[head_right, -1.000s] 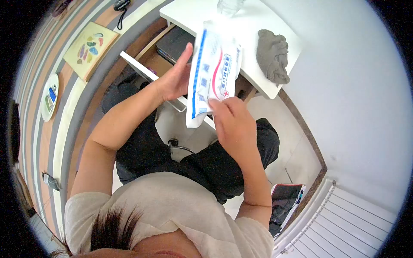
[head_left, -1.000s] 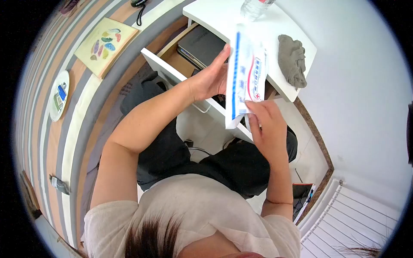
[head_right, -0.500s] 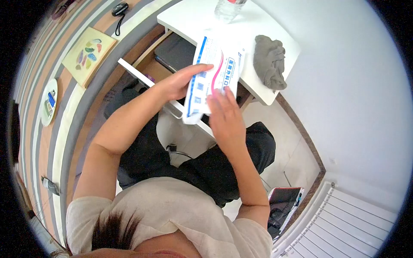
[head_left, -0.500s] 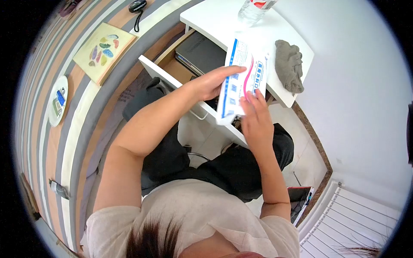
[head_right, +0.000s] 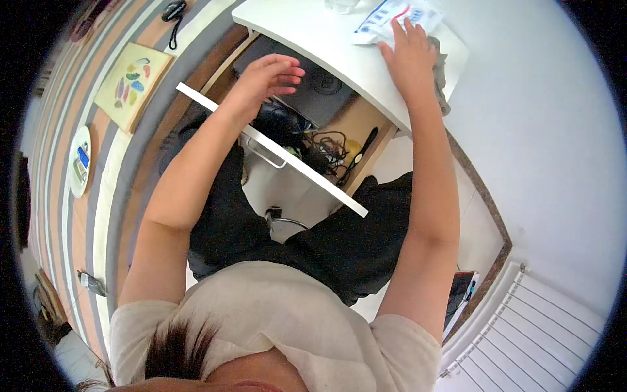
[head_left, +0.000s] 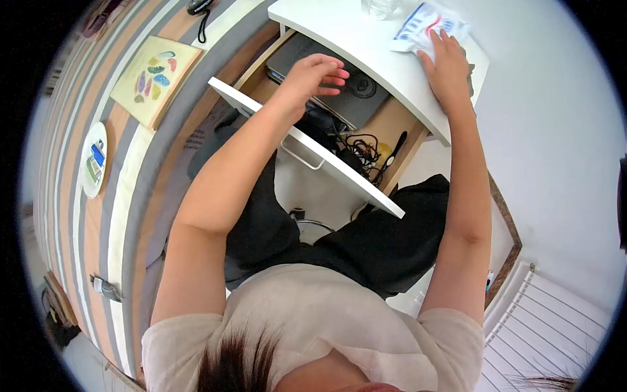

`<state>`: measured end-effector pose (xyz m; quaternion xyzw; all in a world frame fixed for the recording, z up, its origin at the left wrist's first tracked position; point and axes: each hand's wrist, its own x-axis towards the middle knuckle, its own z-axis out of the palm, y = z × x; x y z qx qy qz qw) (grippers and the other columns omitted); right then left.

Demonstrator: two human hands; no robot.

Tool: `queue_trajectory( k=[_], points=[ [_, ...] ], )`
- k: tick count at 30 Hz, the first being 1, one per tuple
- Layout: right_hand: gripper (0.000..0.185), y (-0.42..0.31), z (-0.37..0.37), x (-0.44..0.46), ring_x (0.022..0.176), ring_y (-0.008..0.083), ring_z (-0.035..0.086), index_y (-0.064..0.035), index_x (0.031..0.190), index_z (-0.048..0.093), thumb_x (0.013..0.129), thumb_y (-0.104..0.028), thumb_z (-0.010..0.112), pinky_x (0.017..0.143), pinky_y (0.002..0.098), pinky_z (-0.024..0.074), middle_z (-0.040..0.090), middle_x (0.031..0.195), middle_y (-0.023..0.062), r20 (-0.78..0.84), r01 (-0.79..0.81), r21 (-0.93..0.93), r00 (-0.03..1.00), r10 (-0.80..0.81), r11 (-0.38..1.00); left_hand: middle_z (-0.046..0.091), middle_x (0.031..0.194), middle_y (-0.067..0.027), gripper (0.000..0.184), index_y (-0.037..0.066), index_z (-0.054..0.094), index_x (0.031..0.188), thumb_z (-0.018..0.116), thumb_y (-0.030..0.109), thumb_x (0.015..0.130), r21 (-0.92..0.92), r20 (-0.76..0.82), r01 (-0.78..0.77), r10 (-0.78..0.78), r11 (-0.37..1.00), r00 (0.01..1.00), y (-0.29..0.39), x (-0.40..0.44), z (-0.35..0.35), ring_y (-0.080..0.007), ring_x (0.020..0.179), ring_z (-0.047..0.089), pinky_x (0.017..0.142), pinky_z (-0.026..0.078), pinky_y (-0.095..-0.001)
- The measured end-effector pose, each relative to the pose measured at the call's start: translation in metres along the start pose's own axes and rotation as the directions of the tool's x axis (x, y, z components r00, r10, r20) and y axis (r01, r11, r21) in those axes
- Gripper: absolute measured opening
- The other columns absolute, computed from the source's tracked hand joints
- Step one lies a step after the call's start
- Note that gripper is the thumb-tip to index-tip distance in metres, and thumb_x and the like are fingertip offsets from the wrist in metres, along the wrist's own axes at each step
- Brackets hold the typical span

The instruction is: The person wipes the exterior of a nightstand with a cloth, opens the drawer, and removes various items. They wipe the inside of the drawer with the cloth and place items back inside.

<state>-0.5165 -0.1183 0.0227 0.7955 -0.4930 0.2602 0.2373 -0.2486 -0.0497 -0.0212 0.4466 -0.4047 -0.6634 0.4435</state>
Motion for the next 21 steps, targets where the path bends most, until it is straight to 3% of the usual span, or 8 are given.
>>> queue_trajectory(
  k=[2, 5, 7, 8, 9, 12, 15, 21],
  points=[
    [0.034, -0.024, -0.011, -0.001, 0.117, 0.0327, 0.049, -0.0048, 0.118, 0.057, 0.086, -0.016, 0.06, 0.097, 0.0379, 0.0401, 0.056, 0.119, 0.0166, -0.046, 0.027, -0.168, 0.998, -0.035, 0.985, 0.062, 0.107, -0.0096, 0.028, 0.004, 0.056, 0.112, 0.054, 0.022, 0.091, 0.01, -0.083, -0.038, 0.039, 0.999, 0.996, -0.004, 0.001, -0.008, -0.0169, 0.101, 0.057, 0.088, 0.047, -0.032],
    [0.034, -0.057, -0.041, -0.033, 0.109, 0.0301, 0.054, -0.0037, 0.116, 0.057, 0.085, -0.017, 0.062, 0.092, 0.0349, 0.0427, 0.058, 0.111, 0.0154, 0.088, -0.154, 0.223, 0.987, 0.138, 0.963, 0.058, 0.113, -0.0086, 0.029, 0.004, 0.055, 0.114, 0.055, 0.019, 0.089, 0.038, -0.235, -0.051, 0.058, 0.998, 0.97, -0.005, 0.002, -0.021, -0.0184, 0.108, 0.052, 0.095, 0.041, -0.0341],
    [0.032, -0.082, -0.036, -0.078, 0.102, 0.0269, 0.057, -0.0033, 0.112, 0.057, 0.085, -0.018, 0.064, 0.088, 0.0346, 0.0454, 0.059, 0.104, 0.0132, 0.328, -0.427, 0.477, 0.897, 0.295, 0.768, 0.058, 0.115, -0.0079, 0.029, 0.005, 0.055, 0.115, 0.056, 0.018, 0.089, 0.097, -0.354, -0.037, 0.069, 0.995, 0.933, -0.009, 0.008, -0.032, -0.019, 0.109, 0.052, 0.097, 0.039, -0.0341],
    [0.036, -0.087, -0.02, -0.105, 0.102, 0.0255, 0.057, -0.0012, 0.116, 0.055, 0.086, -0.019, 0.063, 0.087, 0.034, 0.0462, 0.059, 0.107, 0.0138, 0.435, -0.541, 0.55, 0.836, 0.334, 0.637, 0.053, 0.125, -0.0096, 0.038, 0.004, 0.052, 0.121, 0.058, 0.02, 0.087, 0.095, -0.392, -0.018, 0.054, 0.995, 0.918, -0.009, 0.009, -0.034, -0.0221, 0.119, 0.046, 0.101, 0.033, -0.035],
    [0.041, -0.09, -0.005, -0.125, 0.102, 0.0241, 0.057, 0.0009, 0.119, 0.053, 0.086, -0.021, 0.063, 0.086, 0.0334, 0.047, 0.059, 0.11, 0.0144, 0.542, -0.643, 0.594, 0.764, 0.351, 0.483, 0.05, 0.128, -0.011, 0.043, 0.003, 0.05, 0.124, 0.059, 0.021, 0.086, 0.093, -0.422, -0.008, 0.047, 0.996, 0.905, -0.007, 0.009, -0.034, -0.0233, 0.121, 0.043, 0.102, 0.031, -0.0355],
    [0.055, -0.09, 0.014, -0.136, 0.113, 0.023, 0.053, 0.0052, 0.13, 0.041, 0.089, -0.024, 0.062, 0.095, 0.0307, 0.0439, 0.052, 0.121, 0.0156, 0.916, -0.943, 0.3, 0.241, 0.321, -0.146, 0.042, 0.138, -0.0151, 0.058, 0.001, 0.043, 0.133, 0.062, 0.024, 0.083, 0.091, -0.495, 0.044, 0.007, 0.995, 0.869, -0.006, 0.006, -0.032, -0.0268, 0.128, 0.036, 0.105, 0.027, -0.0373],
    [0.067, -0.089, 0.03, -0.126, 0.113, 0.0246, 0.052, 0.0079, 0.135, 0.032, 0.088, -0.028, 0.063, 0.095, 0.0313, 0.0437, 0.049, 0.125, 0.0164, 0.943, -0.903, 0.295, 0.223, 0.247, -0.311, 0.035, 0.142, -0.0187, 0.07, 0.0, 0.035, 0.138, 0.064, 0.026, 0.081, 0.066, -0.53, 0.078, -0.031, 0.995, 0.848, -0.009, 0.011, -0.031, -0.0302, 0.131, 0.031, 0.108, 0.023, -0.0391],
    [0.059, -0.103, 0.049, -0.121, 0.11, 0.0251, 0.053, 0.0057, 0.13, 0.039, 0.088, -0.028, 0.062, 0.095, 0.0345, 0.0436, 0.05, 0.125, 0.0145, 0.936, -0.824, 0.338, 0.243, 0.255, -0.455, 0.035, 0.141, -0.0218, 0.079, -0.004, 0.025, 0.14, 0.066, 0.023, 0.079, 0.029, -0.551, 0.101, -0.068, 0.994, 0.832, -0.017, 0.015, -0.033, -0.0321, 0.13, 0.033, 0.107, 0.024, -0.0391]
  ],
)
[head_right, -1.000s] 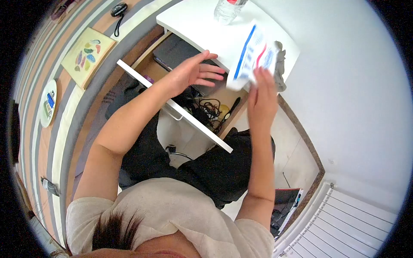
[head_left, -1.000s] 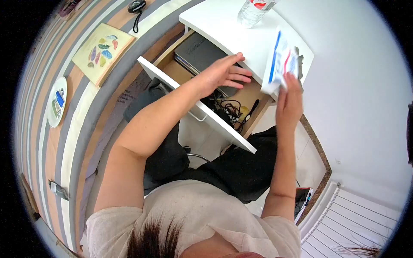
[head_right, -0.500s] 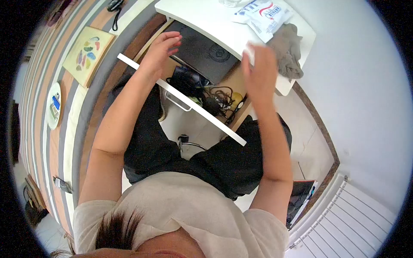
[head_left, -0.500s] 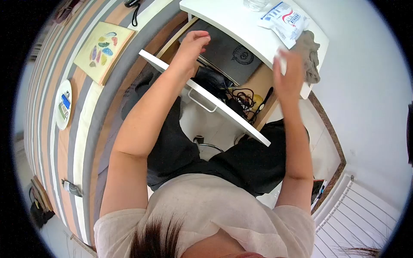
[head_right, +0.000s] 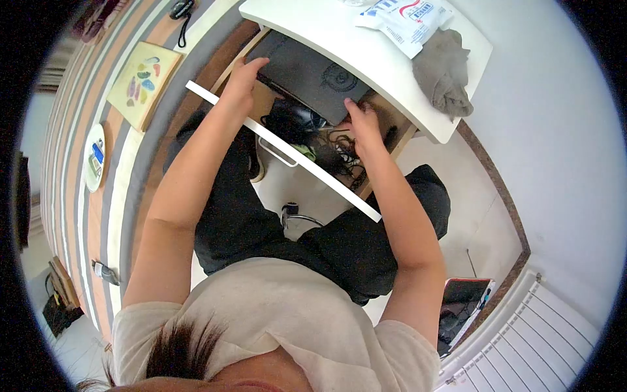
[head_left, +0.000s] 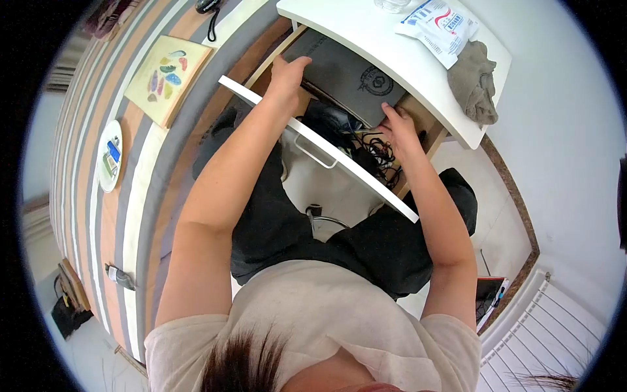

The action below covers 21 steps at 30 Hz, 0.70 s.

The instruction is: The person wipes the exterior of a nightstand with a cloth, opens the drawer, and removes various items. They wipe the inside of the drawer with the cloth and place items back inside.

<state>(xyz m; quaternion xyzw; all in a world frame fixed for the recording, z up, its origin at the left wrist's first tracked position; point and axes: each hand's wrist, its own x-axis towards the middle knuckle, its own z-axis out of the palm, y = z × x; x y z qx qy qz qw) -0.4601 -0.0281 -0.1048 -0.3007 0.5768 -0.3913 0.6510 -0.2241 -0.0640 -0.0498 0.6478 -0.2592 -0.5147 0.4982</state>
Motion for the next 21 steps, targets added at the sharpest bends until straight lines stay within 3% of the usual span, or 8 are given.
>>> queue_trajectory(
  k=[2, 6, 8, 9, 10, 13, 16, 21],
  points=[
    [0.055, 0.001, 0.0, 0.002, 0.107, 0.0243, 0.054, 0.0038, 0.128, 0.042, 0.088, -0.028, 0.062, 0.094, 0.035, 0.0438, 0.051, 0.124, 0.0136, -0.011, -0.012, 0.035, 1.0, 0.013, 0.999, 0.035, 0.138, -0.0236, 0.076, -0.01, 0.023, 0.137, 0.065, 0.016, 0.079, 0.042, -0.018, 0.06, -0.059, 0.997, 0.998, -0.001, 0.003, 0.0, -0.0305, 0.128, 0.035, 0.105, 0.027, -0.0347],
    [0.045, 0.002, -0.001, -0.002, 0.102, 0.0246, 0.056, 0.0046, 0.122, 0.047, 0.089, -0.022, 0.061, 0.081, 0.0377, 0.0482, 0.056, 0.117, 0.0153, -0.055, 0.022, 0.078, 0.998, -0.017, 0.997, 0.035, 0.14, -0.0193, 0.084, 0.0, 0.022, 0.143, 0.067, 0.028, 0.079, 0.139, 0.095, 0.085, -0.099, 0.987, 0.991, -0.01, 0.005, -0.006, -0.0302, 0.129, 0.034, 0.105, 0.025, -0.0425],
    [0.043, 0.008, 0.003, -0.012, 0.1, 0.0248, 0.057, 0.0032, 0.12, 0.048, 0.086, -0.019, 0.063, 0.081, 0.0374, 0.0486, 0.057, 0.112, 0.0158, -0.15, 0.304, -0.41, 0.907, -0.392, 0.86, 0.035, 0.141, -0.0191, 0.083, 0.001, 0.022, 0.143, 0.067, 0.028, 0.079, 0.166, 0.146, 0.07, -0.095, 0.984, 0.985, -0.013, 0.011, -0.011, -0.0296, 0.129, 0.034, 0.104, 0.026, -0.043],
    [0.043, 0.011, 0.004, -0.019, 0.099, 0.0249, 0.058, 0.0025, 0.119, 0.049, 0.085, -0.017, 0.065, 0.08, 0.0372, 0.0488, 0.057, 0.11, 0.016, -0.121, 0.377, -0.632, 0.815, -0.567, 0.677, 0.034, 0.141, -0.0192, 0.083, 0.001, 0.023, 0.143, 0.067, 0.029, 0.079, 0.179, 0.123, 0.04, -0.063, 0.983, 0.99, -0.011, 0.006, -0.01, -0.0298, 0.129, 0.034, 0.104, 0.026, -0.043],
    [0.042, 0.002, 0.007, -0.032, 0.099, 0.0253, 0.058, 0.0016, 0.118, 0.05, 0.083, -0.016, 0.065, 0.081, 0.0367, 0.0488, 0.057, 0.109, 0.0164, 0.022, 0.434, -0.681, 0.817, -0.576, 0.59, 0.034, 0.142, -0.0192, 0.083, 0.001, 0.023, 0.143, 0.067, 0.029, 0.079, 0.192, 0.101, 0.012, -0.032, 0.981, 0.994, -0.007, -0.006, -0.008, -0.03, 0.13, 0.034, 0.104, 0.027, -0.043],
    [0.042, -0.02, 0.012, -0.056, 0.104, 0.0236, 0.057, -0.0052, 0.119, 0.054, 0.079, -0.008, 0.068, 0.087, 0.0339, 0.0479, 0.057, 0.109, 0.0138, 0.437, 0.588, -0.696, 0.802, -0.407, 0.412, 0.032, 0.144, -0.019, 0.082, 0.002, 0.023, 0.144, 0.066, 0.029, 0.08, 0.159, 0.076, -0.137, 0.126, 0.978, 0.989, 0.011, -0.024, -0.009, -0.0304, 0.132, 0.032, 0.105, 0.027, -0.0413],
    [0.046, -0.007, 0.026, -0.048, 0.107, 0.027, 0.055, -0.0046, 0.121, 0.053, 0.078, -0.009, 0.068, 0.088, 0.0364, 0.0479, 0.058, 0.111, 0.013, 0.752, 0.831, -0.552, 0.533, -0.387, 0.071, 0.033, 0.145, -0.0167, 0.076, 0.003, 0.026, 0.143, 0.065, 0.026, 0.081, 0.095, 0.085, -0.213, 0.206, 0.972, 0.975, 0.014, -0.012, -0.013, -0.0291, 0.134, 0.031, 0.107, 0.026, -0.0361],
    [0.047, 0.003, 0.044, -0.033, 0.108, 0.0316, 0.053, -0.0018, 0.123, 0.051, 0.077, -0.008, 0.063, 0.088, 0.0385, 0.0479, 0.057, 0.116, 0.0142, 0.814, 0.813, -0.576, 0.56, -0.158, -0.088, 0.037, 0.142, -0.0153, 0.072, 0.004, 0.03, 0.141, 0.065, 0.025, 0.082, 0.146, 0.117, -0.293, 0.278, 0.945, 0.954, 0.012, -0.006, -0.01, -0.0265, 0.132, 0.035, 0.108, 0.025, -0.0354]
  ],
)
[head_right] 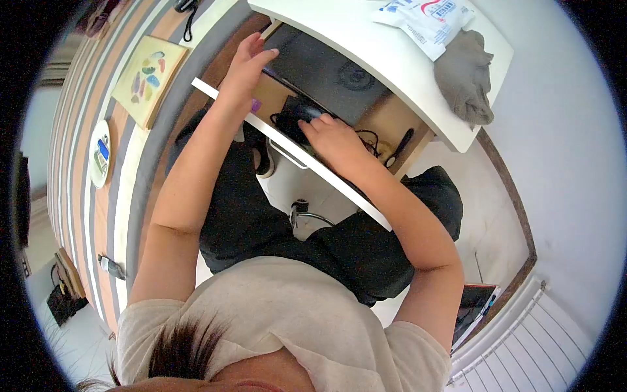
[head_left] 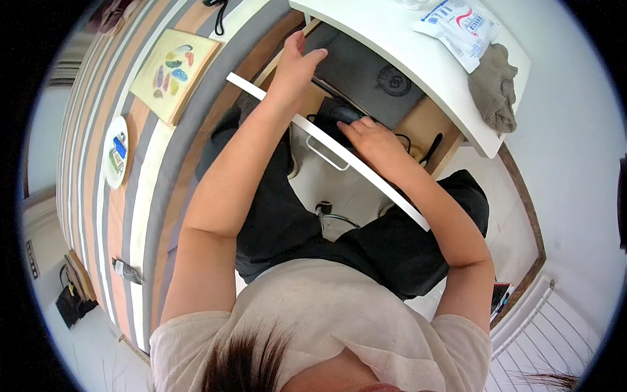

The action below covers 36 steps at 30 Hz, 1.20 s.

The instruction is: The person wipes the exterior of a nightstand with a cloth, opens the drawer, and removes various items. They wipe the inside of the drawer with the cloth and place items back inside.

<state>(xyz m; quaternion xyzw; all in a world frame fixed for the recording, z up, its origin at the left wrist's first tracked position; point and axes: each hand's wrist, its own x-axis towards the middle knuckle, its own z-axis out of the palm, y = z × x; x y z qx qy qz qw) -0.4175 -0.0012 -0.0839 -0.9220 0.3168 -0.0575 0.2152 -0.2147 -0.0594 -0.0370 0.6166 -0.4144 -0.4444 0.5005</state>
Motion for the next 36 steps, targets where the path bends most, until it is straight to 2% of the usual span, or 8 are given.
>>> queue_trajectory(
  k=[3, 10, 13, 17, 21, 23, 28, 36],
  points=[
    [0.046, 0.0, -0.003, 0.005, 0.106, 0.0321, 0.054, -0.0041, 0.121, 0.053, 0.077, -0.009, 0.064, 0.088, 0.0386, 0.0475, 0.057, 0.118, 0.0156, -0.007, -0.105, 0.105, 0.994, 0.106, 0.989, 0.044, 0.137, -0.0143, 0.061, 0.004, 0.04, 0.136, 0.063, 0.024, 0.083, -0.017, 0.008, -0.005, 0.005, 1.0, 1.0, 0.0, 0.001, 0.0, -0.0246, 0.129, 0.038, 0.107, 0.026, -0.0352],
    [0.042, 0.02, -0.029, -0.017, 0.082, 0.0195, 0.061, -0.0038, 0.118, 0.055, 0.078, -0.015, 0.066, 0.073, 0.0302, 0.0493, 0.063, 0.103, 0.0129, -0.094, -0.306, 0.642, 0.879, 0.468, 0.703, 0.058, 0.114, -0.0095, 0.039, 0.006, 0.056, 0.12, 0.06, 0.03, 0.088, 0.158, 0.617, -0.123, -0.001, 0.98, 0.787, 0.015, -0.008, -0.009, -0.0149, 0.101, 0.057, 0.088, 0.044, -0.0274],
    [0.04, 0.013, -0.034, -0.02, 0.081, 0.0174, 0.061, -0.0035, 0.116, 0.054, 0.079, -0.012, 0.066, 0.072, 0.03, 0.0491, 0.063, 0.094, 0.0115, -0.102, -0.224, 0.72, 0.902, 0.419, 0.657, 0.06, 0.112, -0.0113, 0.059, 0.009, 0.044, 0.131, 0.069, 0.029, 0.081, 0.112, 0.799, -0.433, 0.178, 0.894, 0.574, 0.006, -0.029, 0.006, -0.0236, 0.101, 0.059, 0.091, 0.044, -0.032],
    [0.048, 0.004, -0.03, -0.017, 0.087, 0.0171, 0.061, -0.0034, 0.121, 0.046, 0.08, -0.014, 0.069, 0.078, 0.0312, 0.0495, 0.06, 0.101, 0.012, -0.161, -0.19, 0.774, 0.864, 0.477, 0.605, 0.061, 0.105, -0.0205, 0.057, 0.005, 0.046, 0.128, 0.068, 0.023, 0.079, 0.37, 0.831, -0.465, -0.062, 0.804, 0.553, 0.016, -0.036, 0.009, -0.0327, 0.099, 0.06, 0.084, 0.047, -0.0372],
    [0.045, 0.012, -0.052, -0.016, 0.096, 0.023, 0.062, -0.0035, 0.124, 0.047, 0.084, -0.014, 0.065, 0.084, 0.0345, 0.0498, 0.06, 0.113, 0.0143, -0.377, -0.176, 0.536, 0.826, 0.42, 0.826, 0.063, 0.1, -0.0205, 0.038, 0.001, 0.058, 0.114, 0.065, 0.016, 0.08, 0.462, 0.816, -0.667, 0.014, 0.585, 0.577, 0.003, -0.021, -0.009, -0.0341, 0.097, 0.06, 0.08, 0.047, -0.0403],
    [0.044, 0.009, -0.044, -0.013, 0.099, 0.027, 0.061, -0.0039, 0.124, 0.049, 0.085, -0.017, 0.063, 0.087, 0.0361, 0.0485, 0.059, 0.114, 0.0154, -0.249, -0.144, 0.548, 0.912, 0.326, 0.824, 0.063, 0.1, -0.02, 0.038, 0.001, 0.058, 0.114, 0.065, 0.016, 0.079, 0.505, 0.819, -0.648, -0.08, 0.57, 0.568, 0.0, -0.021, -0.011, -0.0344, 0.096, 0.06, 0.081, 0.047, -0.0402],
    [0.05, 0.0, 0.012, -0.008, 0.111, 0.0389, 0.054, 0.0041, 0.134, 0.034, 0.088, -0.011, 0.048, 0.095, 0.0416, 0.0441, 0.05, 0.123, 0.028, -0.102, -0.184, 0.056, 0.977, 0.189, 0.981, 0.063, 0.103, -0.0183, 0.039, 0.001, 0.058, 0.114, 0.065, 0.014, 0.078, 0.586, 0.792, -0.651, -0.172, 0.482, 0.586, 0.005, -0.021, -0.013, -0.0351, 0.1, 0.058, 0.085, 0.046, -0.0417],
    [0.043, 0.006, 0.025, 0.0, 0.107, 0.0366, 0.057, 0.008, 0.129, 0.04, 0.088, -0.003, 0.042, 0.091, 0.0411, 0.0471, 0.055, 0.114, 0.0266, -0.016, -0.344, 0.03, 0.939, 0.345, 0.938, 0.062, 0.108, -0.019, 0.045, 0.003, 0.057, 0.118, 0.066, 0.017, 0.077, 0.538, 0.83, -0.719, -0.129, 0.44, 0.542, -0.014, -0.011, -0.007, -0.0345, 0.103, 0.058, 0.087, 0.046, -0.04]
  ],
)
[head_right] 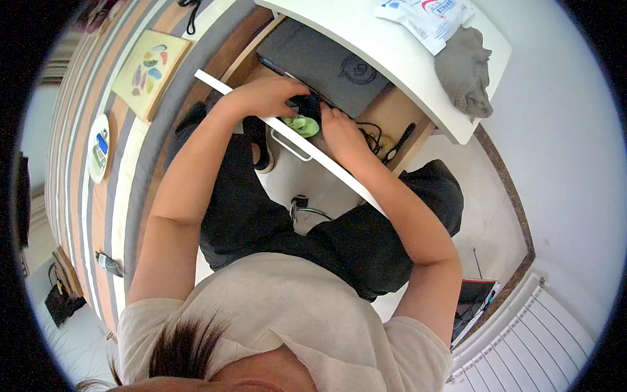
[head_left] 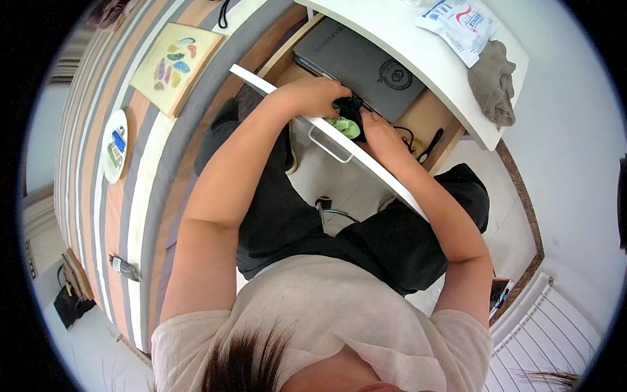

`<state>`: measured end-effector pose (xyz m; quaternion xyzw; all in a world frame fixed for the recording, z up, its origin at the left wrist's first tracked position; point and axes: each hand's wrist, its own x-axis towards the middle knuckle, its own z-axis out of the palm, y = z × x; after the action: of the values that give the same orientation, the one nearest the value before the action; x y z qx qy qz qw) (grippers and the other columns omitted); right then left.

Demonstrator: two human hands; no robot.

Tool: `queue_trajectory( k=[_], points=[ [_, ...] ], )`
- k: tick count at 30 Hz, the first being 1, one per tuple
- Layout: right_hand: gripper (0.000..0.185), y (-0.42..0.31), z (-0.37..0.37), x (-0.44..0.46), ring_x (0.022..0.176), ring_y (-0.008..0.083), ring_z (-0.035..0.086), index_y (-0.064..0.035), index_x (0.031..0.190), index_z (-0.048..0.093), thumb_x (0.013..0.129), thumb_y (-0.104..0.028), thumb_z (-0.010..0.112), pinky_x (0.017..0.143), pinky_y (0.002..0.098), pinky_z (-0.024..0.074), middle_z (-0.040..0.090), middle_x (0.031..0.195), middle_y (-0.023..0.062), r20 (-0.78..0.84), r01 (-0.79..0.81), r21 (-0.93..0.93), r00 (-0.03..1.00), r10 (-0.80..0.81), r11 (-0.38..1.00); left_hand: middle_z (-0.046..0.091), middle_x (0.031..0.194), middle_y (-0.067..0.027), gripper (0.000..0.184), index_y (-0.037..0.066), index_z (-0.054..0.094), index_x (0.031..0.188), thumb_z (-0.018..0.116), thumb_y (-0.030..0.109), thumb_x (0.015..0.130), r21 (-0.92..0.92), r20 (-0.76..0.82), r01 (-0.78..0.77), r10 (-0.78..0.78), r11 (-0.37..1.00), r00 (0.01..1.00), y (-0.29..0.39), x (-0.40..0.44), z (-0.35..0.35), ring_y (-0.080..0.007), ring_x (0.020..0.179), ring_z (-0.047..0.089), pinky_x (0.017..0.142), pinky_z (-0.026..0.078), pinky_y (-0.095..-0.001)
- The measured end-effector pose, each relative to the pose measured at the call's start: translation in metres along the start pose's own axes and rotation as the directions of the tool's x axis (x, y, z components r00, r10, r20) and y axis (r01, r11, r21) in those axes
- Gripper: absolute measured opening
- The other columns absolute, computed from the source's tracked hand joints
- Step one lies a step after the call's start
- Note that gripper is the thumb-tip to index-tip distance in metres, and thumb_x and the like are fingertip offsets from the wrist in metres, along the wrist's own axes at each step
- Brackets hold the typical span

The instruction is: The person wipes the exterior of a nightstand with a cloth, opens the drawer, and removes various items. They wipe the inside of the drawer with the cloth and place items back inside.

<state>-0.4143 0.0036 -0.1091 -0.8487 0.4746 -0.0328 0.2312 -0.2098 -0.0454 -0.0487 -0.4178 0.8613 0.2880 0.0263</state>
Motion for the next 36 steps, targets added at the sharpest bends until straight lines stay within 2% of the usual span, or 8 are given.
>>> queue_trajectory(
  k=[7, 10, 13, 16, 28, 31, 34, 36],
  points=[
    [0.039, -0.003, -0.004, -0.009, 0.104, 0.0343, 0.06, 0.0074, 0.124, 0.045, 0.088, -0.007, 0.043, 0.086, 0.0405, 0.05, 0.059, 0.107, 0.0272, -0.048, 0.034, -0.14, 0.998, -0.041, 0.99, 0.062, 0.111, -0.019, 0.053, 0.004, 0.053, 0.125, 0.065, 0.024, 0.078, 0.014, 0.195, 0.112, -0.112, 0.994, 0.974, 0.004, 0.008, -0.005, -0.0322, 0.103, 0.06, 0.088, 0.046, -0.0384],
    [0.044, -0.022, -0.038, -0.008, 0.104, 0.0334, 0.06, 0.0073, 0.123, 0.047, 0.088, -0.019, 0.051, 0.085, 0.0398, 0.0503, 0.06, 0.104, 0.0293, 0.27, -0.13, -0.264, 0.941, 0.202, 0.956, 0.057, 0.119, -0.0201, 0.056, 0.002, 0.05, 0.127, 0.064, 0.025, 0.078, 0.086, 0.251, 0.084, -0.103, 0.993, 0.962, 0.003, 0.015, -0.002, -0.0319, 0.108, 0.057, 0.091, 0.045, -0.0382],
    [0.059, -0.026, -0.059, -0.02, 0.102, 0.0353, 0.06, 0.0083, 0.122, 0.047, 0.083, -0.033, 0.062, 0.087, 0.0408, 0.0495, 0.061, 0.101, 0.0303, 0.327, -0.266, -0.2, 0.889, 0.32, 0.943, 0.05, 0.126, -0.0222, 0.062, 0.0, 0.045, 0.131, 0.064, 0.025, 0.078, 0.08, 0.279, 0.023, -0.045, 0.997, 0.959, -0.005, 0.025, 0.009, -0.0344, 0.112, 0.053, 0.095, 0.043, -0.0385],
    [0.073, 0.004, -0.028, -0.027, 0.102, 0.038, 0.06, 0.0075, 0.124, 0.047, 0.075, -0.041, 0.071, 0.088, 0.0407, 0.0485, 0.06, 0.105, 0.0305, 0.096, -0.228, 0.114, 0.971, 0.218, 0.967, 0.045, 0.128, -0.0244, 0.067, 0.001, 0.041, 0.133, 0.065, 0.024, 0.076, 0.08, 0.317, 0.067, -0.089, 0.995, 0.944, -0.001, 0.03, 0.013, -0.0373, 0.114, 0.051, 0.096, 0.042, -0.0392],
    [0.072, 0.031, -0.007, -0.034, 0.102, 0.0283, 0.057, 0.0002, 0.132, 0.044, 0.073, -0.028, 0.075, 0.086, 0.0373, 0.0462, 0.058, 0.111, 0.018, 0.071, -0.226, 0.655, 0.968, 0.239, 0.721, 0.048, 0.124, -0.0206, 0.067, 0.007, 0.046, 0.13, 0.072, 0.016, 0.069, 0.009, 0.176, 0.034, -0.035, 0.999, 0.984, -0.005, 0.026, 0.015, -0.0376, 0.111, 0.052, 0.095, 0.044, -0.0394],
    [0.064, 0.025, -0.029, -0.037, 0.1, 0.0302, 0.057, -0.0025, 0.126, 0.049, 0.073, -0.027, 0.075, 0.084, 0.0374, 0.0469, 0.058, 0.111, 0.0181, 0.114, -0.239, 0.593, 0.97, 0.214, 0.769, 0.052, 0.12, -0.0175, 0.06, 0.011, 0.053, 0.124, 0.074, 0.013, 0.068, 0.037, 0.098, 0.027, -0.031, 0.999, 0.995, 0.006, 0.018, 0.006, -0.0353, 0.107, 0.055, 0.09, 0.047, -0.0391],
    [0.049, 0.027, -0.019, -0.04, 0.096, 0.0333, 0.059, -0.0057, 0.118, 0.053, 0.077, -0.025, 0.071, 0.082, 0.0383, 0.0478, 0.06, 0.107, 0.0195, -0.091, -0.026, 0.425, 0.993, 0.072, 0.905, 0.057, 0.11, -0.0144, 0.052, 0.012, 0.059, 0.116, 0.074, 0.012, 0.066, 0.113, 0.053, 0.039, -0.046, 0.993, 0.998, 0.02, 0.015, -0.003, -0.0331, 0.099, 0.059, 0.084, 0.049, -0.0396],
    [0.04, 0.024, -0.024, -0.039, 0.094, 0.0346, 0.06, -0.0067, 0.115, 0.053, 0.081, -0.023, 0.067, 0.08, 0.0391, 0.0481, 0.061, 0.105, 0.0203, 0.048, -0.131, 0.51, 0.991, 0.124, 0.85, 0.059, 0.104, -0.0124, 0.048, 0.011, 0.062, 0.112, 0.074, 0.013, 0.066, 0.166, 0.009, 0.018, -0.02, 0.986, 1.0, 0.024, 0.013, -0.004, -0.0325, 0.093, 0.061, 0.081, 0.049, -0.0405]
  ],
)
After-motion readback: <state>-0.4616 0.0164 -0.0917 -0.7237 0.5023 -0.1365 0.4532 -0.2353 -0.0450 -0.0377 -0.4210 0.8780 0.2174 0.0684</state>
